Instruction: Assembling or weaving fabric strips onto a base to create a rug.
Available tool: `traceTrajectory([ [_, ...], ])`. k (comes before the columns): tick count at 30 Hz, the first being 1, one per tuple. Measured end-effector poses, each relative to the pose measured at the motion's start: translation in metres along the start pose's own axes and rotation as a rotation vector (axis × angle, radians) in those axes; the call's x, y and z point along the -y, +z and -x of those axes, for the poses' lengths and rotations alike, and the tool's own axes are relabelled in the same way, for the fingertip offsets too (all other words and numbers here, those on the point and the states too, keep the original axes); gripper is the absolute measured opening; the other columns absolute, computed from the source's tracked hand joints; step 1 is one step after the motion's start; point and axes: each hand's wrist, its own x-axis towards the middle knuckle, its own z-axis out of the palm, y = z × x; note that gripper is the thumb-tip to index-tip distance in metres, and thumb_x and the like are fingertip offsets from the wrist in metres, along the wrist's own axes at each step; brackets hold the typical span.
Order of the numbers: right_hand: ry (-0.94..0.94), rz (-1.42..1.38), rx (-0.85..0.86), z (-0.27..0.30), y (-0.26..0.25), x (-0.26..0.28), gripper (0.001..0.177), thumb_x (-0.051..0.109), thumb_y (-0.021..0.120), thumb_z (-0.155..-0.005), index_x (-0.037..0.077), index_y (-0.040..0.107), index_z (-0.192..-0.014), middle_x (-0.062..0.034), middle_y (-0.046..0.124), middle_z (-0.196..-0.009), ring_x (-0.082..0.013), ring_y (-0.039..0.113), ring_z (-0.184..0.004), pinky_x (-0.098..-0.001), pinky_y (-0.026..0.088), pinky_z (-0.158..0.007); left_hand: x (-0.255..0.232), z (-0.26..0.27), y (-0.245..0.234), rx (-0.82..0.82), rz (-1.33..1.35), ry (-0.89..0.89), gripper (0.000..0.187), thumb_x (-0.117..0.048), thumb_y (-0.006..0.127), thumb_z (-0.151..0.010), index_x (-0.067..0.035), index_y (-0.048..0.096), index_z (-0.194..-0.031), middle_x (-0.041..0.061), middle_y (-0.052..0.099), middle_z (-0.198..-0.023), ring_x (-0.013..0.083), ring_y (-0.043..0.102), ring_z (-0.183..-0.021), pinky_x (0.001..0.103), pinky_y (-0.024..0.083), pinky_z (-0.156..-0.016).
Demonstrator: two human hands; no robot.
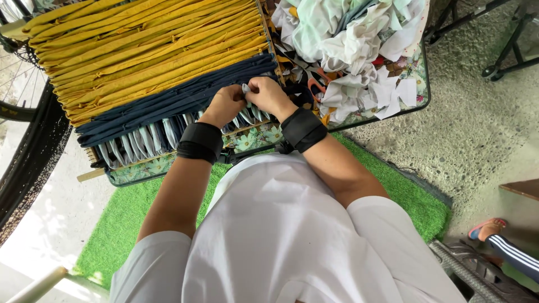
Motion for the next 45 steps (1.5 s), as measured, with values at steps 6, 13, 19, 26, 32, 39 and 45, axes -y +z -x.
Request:
traceTrajectory([
  [6, 0.185, 0.397, -0.083, 0.015, -0.01, 0.049, 0.02, 0.026, 0.073, -0.082, 0.007, 0.071, -0.086, -0.0135, 0.072, -0.082, -0.0364, 0.067, -0.078, -0.047, 0.05, -0.063, -0.072, 0.039, -0.028, -0.285, -0.526, -0.228, 0.022, -0.027, 0.07, -0.084, -0.019, 0.079, -0.103, 0.012, 0.076, -0.099, 0.0334, 0.072, -0.095, 0.045, 0.057, -0.08],
  [13, 0.187, 0.565, -0.021, 0.004, -0.012, 0.043, 0.014, 0.03, 0.076, -0.081, 0.016, 0.075, -0.084, -0.0056, 0.074, -0.084, -0.0336, 0.067, -0.089, -0.0537, 0.046, -0.077, -0.04, 0.139, -0.147, -0.343, -0.549, -0.494, 0.028, -0.03, 0.069, -0.084, -0.024, 0.078, -0.11, 0.008, 0.076, -0.102, 0.0288, 0.073, -0.09, 0.043, 0.057, -0.077],
  [19, 0.157, 0.633, 0.052, -0.007, -0.006, 0.031, 0.017, 0.033, 0.081, -0.081, 0.019, 0.074, -0.08, -0.0048, 0.065, -0.094, -0.0349, 0.057, -0.103, -0.0594, 0.04, -0.082, 0.077, 0.256, -0.237, -0.676, -0.551, -0.298, 0.023, -0.023, 0.071, -0.089, -0.011, 0.081, -0.107, 0.016, 0.075, -0.093, 0.0307, 0.073, -0.083, 0.042, 0.057, -0.078],
  [26, 0.175, 0.625, 0.041, -0.008, 0.008, 0.013, 0.01, 0.03, 0.079, -0.084, 0.023, 0.076, -0.091, -0.0061, 0.062, -0.104, -0.0331, 0.06, -0.104, -0.0604, 0.039, -0.088, 0.131, 0.301, -0.269, -0.727, -0.615, -0.452, 0.019, -0.016, 0.071, -0.087, -0.005, 0.082, -0.097, 0.018, 0.076, -0.091, 0.0317, 0.073, -0.083, 0.042, 0.057, -0.08],
  [32, 0.134, 0.846, 0.033, 0.006, 0.011, 0.036, 0.006, 0.024, 0.076, -0.087, 0.023, 0.081, -0.085, -0.0061, 0.064, -0.104, -0.0322, 0.061, -0.101, -0.0555, 0.044, -0.088, 0.141, 0.293, -0.272, -0.695, -0.52, -0.454, 0.019, -0.018, 0.072, -0.091, -0.003, 0.081, -0.099, 0.016, 0.076, -0.091, 0.028, 0.073, -0.081, 0.04, 0.057, -0.078],
  [39, 0.079, 0.58, -0.174, 0.025, -0.036, 0.037, 0.014, 0.007, 0.07, -0.095, 0.016, 0.08, -0.1, -0.0078, 0.067, -0.099, -0.027, 0.065, -0.087, -0.0401, 0.05, -0.074, 0.151, 0.287, -0.283, -0.647, -0.485, -0.401, 0.019, -0.017, 0.073, -0.092, -0.001, 0.08, -0.1, 0.016, 0.076, -0.091, 0.0276, 0.073, -0.081, 0.039, 0.057, -0.079],
  [45, 0.027, 0.862, -0.18, 0.035, -0.01, 0.049, 0.014, 0.011, 0.077, -0.085, 0.016, 0.083, -0.097, -0.0158, 0.064, -0.096, -0.0314, 0.062, -0.086, -0.0426, 0.053, -0.068, 0.149, 0.273, -0.288, -0.6, -0.433, -0.533, 0.022, -0.019, 0.073, -0.093, -0.005, 0.08, -0.108, 0.016, 0.075, -0.089, 0.029, 0.073, -0.079, 0.041, 0.058, -0.077],
])
